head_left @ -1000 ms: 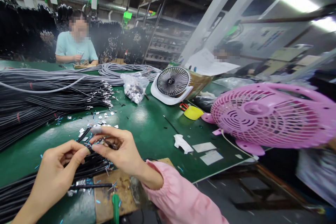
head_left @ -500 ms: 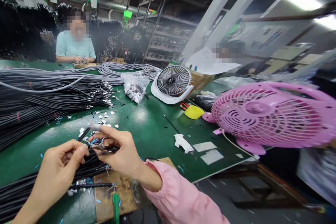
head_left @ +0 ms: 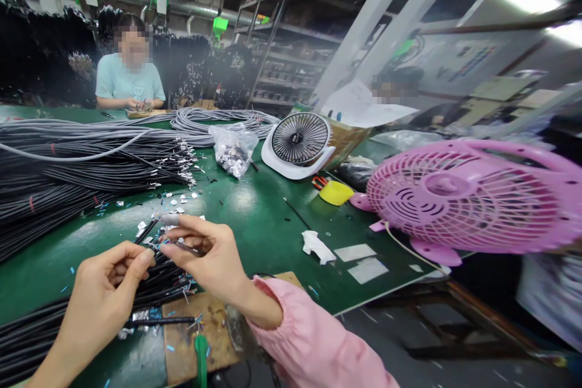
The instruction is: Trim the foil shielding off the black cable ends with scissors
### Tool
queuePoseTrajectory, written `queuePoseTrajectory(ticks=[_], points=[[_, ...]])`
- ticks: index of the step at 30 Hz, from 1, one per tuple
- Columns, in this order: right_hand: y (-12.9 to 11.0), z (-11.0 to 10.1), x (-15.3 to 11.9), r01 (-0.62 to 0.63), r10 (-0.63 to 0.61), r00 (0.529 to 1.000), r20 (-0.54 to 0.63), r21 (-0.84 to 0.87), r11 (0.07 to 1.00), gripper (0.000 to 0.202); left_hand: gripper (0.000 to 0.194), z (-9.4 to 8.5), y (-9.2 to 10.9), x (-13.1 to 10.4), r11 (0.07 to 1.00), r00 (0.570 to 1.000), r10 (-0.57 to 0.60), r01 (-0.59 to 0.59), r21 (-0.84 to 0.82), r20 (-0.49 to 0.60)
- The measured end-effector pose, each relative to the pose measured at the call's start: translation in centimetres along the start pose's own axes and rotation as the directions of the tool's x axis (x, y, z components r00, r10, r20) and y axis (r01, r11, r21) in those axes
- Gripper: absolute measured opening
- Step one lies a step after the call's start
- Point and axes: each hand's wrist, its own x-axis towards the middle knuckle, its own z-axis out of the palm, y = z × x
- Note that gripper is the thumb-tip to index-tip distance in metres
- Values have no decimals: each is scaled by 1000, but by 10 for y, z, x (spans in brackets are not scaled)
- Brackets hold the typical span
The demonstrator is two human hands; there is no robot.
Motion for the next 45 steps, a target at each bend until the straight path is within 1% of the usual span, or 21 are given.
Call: queuePoseTrajectory(ticks=[2,3,6,8,10,12,14,16,18,19,20,22,25,29,31,33,36,39,41,42,45], points=[[4,-1,-3,149,-150,989,-6,-110,983,16,27,3,1,-1,1000,1000,4,-3,16,-29],[6,-1,-4,250,-255,967,-2,-188,950,14,26,4,2,-2,1000,999,5,-4,28,-41],[10,-4,-7,532,-541,834,103,-410,741,21,25,7,2,-5,996,997,28,-22,87,-72],[10,-5,-7,645,-628,744,227,-491,586,26,25,7,1,-7,989,994,68,-55,136,-87],[9,-6,-6,681,-640,707,302,-534,501,31,24,7,-2,-8,979,989,112,-93,183,-97],[8,-6,-5,642,-598,746,291,-550,534,30,23,7,-4,-8,970,984,143,-119,211,-102],[6,-5,-6,520,-480,849,221,-508,687,26,21,5,-8,-8,969,979,158,-128,212,-129],[4,-3,-7,317,-282,948,146,-409,856,19,20,3,-11,-9,975,972,157,-125,184,-173],[2,-2,-7,99,-78,994,77,-315,944,10,20,1,-13,-10,982,966,152,-123,145,-210],[1,-1,-7,30,-13,998,60,-291,956,6,21,0,-13,-10,984,966,150,-124,129,-213],[-1,-1,-6,3,15,998,60,-284,959,12,21,0,-14,-11,985,968,149,-126,119,-204],[-2,0,-5,60,-28,993,114,-289,955,24,21,0,-14,-13,982,972,159,-138,128,-174],[-3,0,-2,185,-135,972,193,-273,944,26,20,1,-14,-15,970,972,187,-161,180,-140],[0,-2,1,138,-109,987,114,-284,949,20,20,2,-14,-15,963,970,209,-182,201,-125],[3,-2,1,184,-157,981,113,-287,940,15,19,3,-13,-14,967,974,195,-172,187,-112],[6,-3,0,307,-274,950,149,-292,906,14,20,3,-12,-13,978,983,157,-141,156,-99],[11,-4,-2,484,-444,875,194,-367,794,17,22,3,-9,-12,988,989,116,-106,109,-92],[12,-5,-4,545,-493,837,238,-446,710,17,21,4,-7,-12,985,986,134,-122,121,-97],[10,-5,-4,524,-465,852,242,-424,739,15,20,4,-8,-11,981,985,152,-139,136,-87],[8,-5,-3,480,-424,877,226,-392,785,14,19,4,-8,-10,980,984,157,-145,139,-80],[2,-6,2,195,-155,965,211,-185,963,20,19,0,-7,-5,984,988,150,-146,104,-32]])
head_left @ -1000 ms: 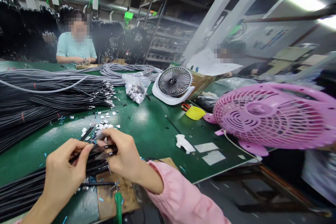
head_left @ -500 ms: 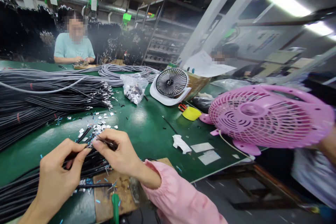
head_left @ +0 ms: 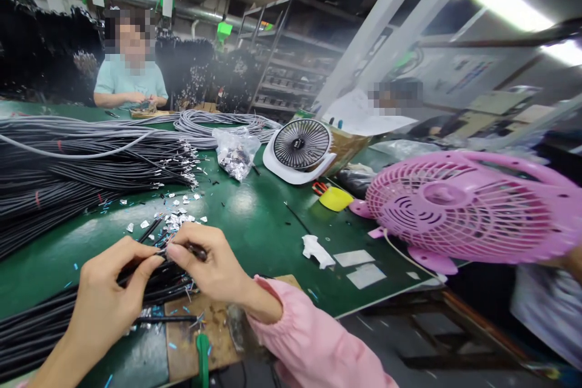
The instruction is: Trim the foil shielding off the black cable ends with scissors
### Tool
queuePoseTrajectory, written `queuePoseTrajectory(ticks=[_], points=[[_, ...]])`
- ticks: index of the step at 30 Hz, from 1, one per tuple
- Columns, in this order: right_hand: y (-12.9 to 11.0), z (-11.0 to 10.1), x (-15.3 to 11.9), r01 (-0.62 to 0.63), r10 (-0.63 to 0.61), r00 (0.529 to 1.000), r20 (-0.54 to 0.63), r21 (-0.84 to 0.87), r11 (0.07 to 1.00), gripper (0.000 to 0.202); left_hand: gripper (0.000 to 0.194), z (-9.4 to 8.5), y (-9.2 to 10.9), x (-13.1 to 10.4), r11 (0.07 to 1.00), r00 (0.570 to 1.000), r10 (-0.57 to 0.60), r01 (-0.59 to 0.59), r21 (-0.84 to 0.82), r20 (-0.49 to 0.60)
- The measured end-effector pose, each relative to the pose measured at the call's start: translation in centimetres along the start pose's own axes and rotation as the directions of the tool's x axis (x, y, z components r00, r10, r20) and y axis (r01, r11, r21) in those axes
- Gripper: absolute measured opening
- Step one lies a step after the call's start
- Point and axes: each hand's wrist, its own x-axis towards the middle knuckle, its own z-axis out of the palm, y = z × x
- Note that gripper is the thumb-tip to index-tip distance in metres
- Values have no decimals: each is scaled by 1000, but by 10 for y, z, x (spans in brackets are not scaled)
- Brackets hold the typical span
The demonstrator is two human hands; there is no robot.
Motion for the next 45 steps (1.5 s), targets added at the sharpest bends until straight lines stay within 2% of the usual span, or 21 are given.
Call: queuePoseTrajectory(ticks=[3,5,7,9,11,12,14,16,18,21,23,26,28,31,34,36,38,40,42,44,45], points=[[-3,-1,5,-292,231,950,211,328,898,25,23,-5,0,7,995,993,-12,22,-92,114],[-4,1,4,-345,260,929,264,362,866,27,24,-7,-1,8,991,989,-19,38,-128,149],[-3,3,1,-196,175,977,124,191,962,28,22,-6,-2,6,993,994,-29,40,-107,105],[0,6,-5,64,-72,996,-48,-144,988,27,21,-3,-3,2,999,999,-25,26,-47,26],[5,8,-9,253,-317,944,-95,-411,876,25,22,0,-2,-2,1000,999,-20,20,-6,-31],[8,9,-10,302,-384,919,-92,-463,834,25,22,1,0,-2,1000,999,-30,30,-3,-40],[12,9,-10,337,-419,901,-113,-426,840,24,23,2,2,-1,997,997,-75,74,-23,-14],[12,8,-7,318,-365,922,-131,-284,904,23,27,0,5,4,990,989,-131,134,-49,72],[9,6,-3,237,-252,962,-103,-140,961,25,33,-2,7,9,981,970,-169,183,-65,176],[1,5,2,-41,43,999,-12,95,995,25,43,-6,8,13,971,940,-181,217,-97,288],[-3,5,4,-218,216,976,34,252,943,26,43,-8,8,13,970,943,-169,211,-124,287],[-5,3,7,-239,262,964,-52,270,933,30,33,-7,6,9,969,970,-166,194,-152,177],[-4,2,8,-196,223,967,-125,193,961,34,27,-7,5,7,968,979,-176,191,-160,107],[-3,1,7,-128,140,983,-117,105,986,33,25,-5,3,5,969,981,-183,192,-156,67],[-1,2,2,78,-82,993,-82,-49,996,23,27,-3,3,3,967,979,-193,201,-158,68],[3,3,-1,233,-253,964,-78,-205,951,20,28,-1,4,3,962,975,-212,221,-161,70],[8,4,-4,350,-402,914,-59,-389,853,24,30,1,6,2,956,968,-238,249,-158,83],[11,5,-6,417,-484,875,-17,-484,770,27,33,1,8,3,954,961,-247,263,-144,125],[11,6,-5,385,-436,899,-41,-404,830,26,35,0,10,4,963,960,-216,239,-127,176],[7,6,-2,184,-202,972,-118,-151,971,23,35,-1,10,5,977,970,-150,175,-121,191],[4,5,0,36,-34,989,-141,12,999,22,34,-2,9,5,983,977,-112,136,-122,182]])
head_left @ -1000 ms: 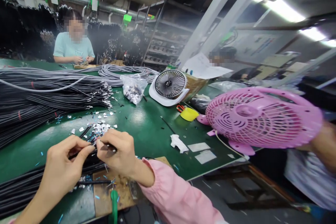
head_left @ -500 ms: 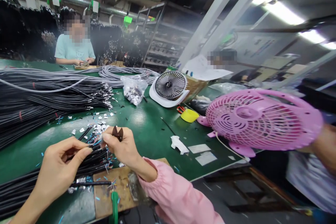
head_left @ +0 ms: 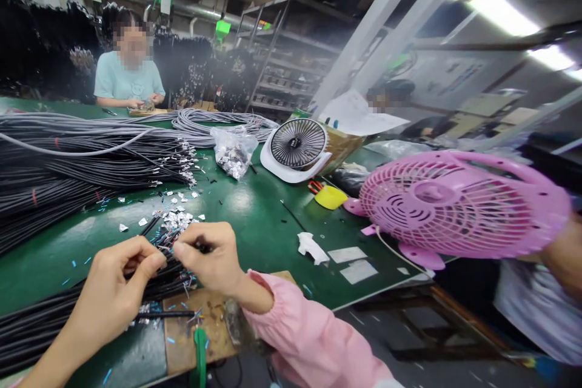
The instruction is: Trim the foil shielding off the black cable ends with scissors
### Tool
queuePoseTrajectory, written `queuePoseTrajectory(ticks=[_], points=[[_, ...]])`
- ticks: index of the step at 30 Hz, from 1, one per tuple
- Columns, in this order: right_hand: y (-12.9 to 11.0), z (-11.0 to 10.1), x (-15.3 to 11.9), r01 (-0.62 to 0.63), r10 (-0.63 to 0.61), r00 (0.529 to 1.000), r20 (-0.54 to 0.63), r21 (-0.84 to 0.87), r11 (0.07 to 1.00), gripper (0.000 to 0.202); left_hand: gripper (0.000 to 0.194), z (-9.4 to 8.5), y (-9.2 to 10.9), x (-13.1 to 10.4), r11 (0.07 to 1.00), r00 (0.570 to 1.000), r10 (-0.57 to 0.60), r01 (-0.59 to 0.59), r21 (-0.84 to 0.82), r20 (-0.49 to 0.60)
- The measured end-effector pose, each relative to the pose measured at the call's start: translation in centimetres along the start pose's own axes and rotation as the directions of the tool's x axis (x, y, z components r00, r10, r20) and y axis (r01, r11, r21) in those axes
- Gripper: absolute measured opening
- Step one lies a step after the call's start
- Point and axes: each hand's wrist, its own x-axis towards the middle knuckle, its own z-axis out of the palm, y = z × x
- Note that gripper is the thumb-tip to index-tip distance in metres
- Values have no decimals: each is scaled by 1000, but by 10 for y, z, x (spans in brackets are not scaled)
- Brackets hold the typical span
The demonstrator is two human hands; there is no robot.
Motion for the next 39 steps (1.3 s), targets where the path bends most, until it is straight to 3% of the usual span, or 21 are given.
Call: queuePoseTrajectory(ticks=[2,5,7,10,13,16,18,39], points=[[-4,-2,7,-282,299,954,-21,274,919,24,31,-1,-3,-1,998,998,66,-66,13,-22],[-6,-5,17,-327,487,846,-216,511,795,22,27,-1,-8,-3,994,993,104,-103,21,-60],[-5,-6,19,-367,503,830,-242,443,818,26,27,-2,-10,-4,995,991,96,-97,3,-97],[-8,-3,13,-384,415,900,-134,207,900,34,26,-3,-10,-4,995,988,77,-84,-44,-134],[-12,1,4,-190,195,978,-79,63,980,21,25,-2,-9,-4,995,987,58,-69,-67,-147],[-10,1,-3,33,-36,998,-57,-56,998,14,25,-1,-9,-4,996,986,51,-62,-65,-159],[-7,0,-5,118,-124,991,-50,-120,986,18,25,0,-8,-3,996,987,49,-59,-62,-154],[0,-2,-5,261,-279,959,-53,-225,939,8,26,3,-6,-4,998,988,40,-46,-38,-148]])
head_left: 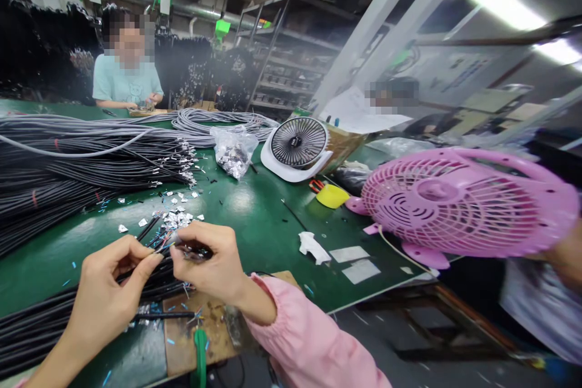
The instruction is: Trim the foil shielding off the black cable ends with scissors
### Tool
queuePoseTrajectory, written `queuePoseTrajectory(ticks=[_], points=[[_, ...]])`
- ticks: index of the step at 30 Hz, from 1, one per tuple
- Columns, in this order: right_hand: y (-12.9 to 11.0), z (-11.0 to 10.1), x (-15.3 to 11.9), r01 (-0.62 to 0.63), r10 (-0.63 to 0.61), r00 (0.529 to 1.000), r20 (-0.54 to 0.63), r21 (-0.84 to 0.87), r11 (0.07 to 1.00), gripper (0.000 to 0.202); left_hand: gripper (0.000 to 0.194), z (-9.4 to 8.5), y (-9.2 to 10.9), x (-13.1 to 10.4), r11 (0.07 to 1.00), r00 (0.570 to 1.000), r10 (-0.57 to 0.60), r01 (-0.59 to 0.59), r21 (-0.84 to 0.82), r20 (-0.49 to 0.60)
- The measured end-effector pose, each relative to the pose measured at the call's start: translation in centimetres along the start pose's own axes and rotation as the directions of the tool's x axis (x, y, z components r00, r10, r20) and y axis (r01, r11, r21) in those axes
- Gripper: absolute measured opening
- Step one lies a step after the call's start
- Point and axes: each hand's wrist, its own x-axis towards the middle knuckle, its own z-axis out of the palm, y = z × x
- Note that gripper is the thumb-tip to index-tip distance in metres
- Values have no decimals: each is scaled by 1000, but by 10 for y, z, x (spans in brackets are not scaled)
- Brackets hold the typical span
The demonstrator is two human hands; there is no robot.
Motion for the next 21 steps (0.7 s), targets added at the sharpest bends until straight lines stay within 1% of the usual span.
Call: queuePoseTrajectory(ticks=[6,9,12,13,14,15,16,17,18,19,20,21], points=[[2,1,-1,-14,14,1000,7,44,999,6,27,1,0,0,1000,1000,5,-5,17,0],[3,1,-3,-4,4,1000,5,8,1000,4,27,1,-2,0,1000,1000,-7,7,21,0],[1,0,-3,-9,9,1000,28,-13,1000,3,27,2,-2,0,1000,1000,-14,14,23,2],[0,0,-2,-32,31,999,37,6,999,3,27,2,-1,-1,1000,1000,-16,16,25,5],[-2,-1,-1,-79,78,996,42,41,996,2,27,2,-1,-1,999,1000,-19,19,28,8],[-3,-1,2,-155,151,987,49,92,984,2,27,2,-1,-1,999,1000,-20,19,33,12],[-5,-1,4,-257,249,966,70,157,953,3,27,2,-1,-1,999,1000,-18,17,38,18],[-6,-2,7,-384,368,923,109,233,893,4,27,2,-1,-1,999,1000,-13,12,43,21],[-6,-2,10,-522,491,853,178,305,796,5,27,2,-1,-1,999,1000,-6,5,48,22],[-6,-3,13,-656,593,754,281,353,667,5,26,2,-2,-1,999,1000,2,-2,51,19],[-7,-3,15,-764,654,644,397,369,529,5,25,2,-2,-1,999,1000,9,-10,53,10],[-7,-3,17,-837,674,546,498,356,415,5,25,1,-3,0,998,1000,13,-14,54,5]])
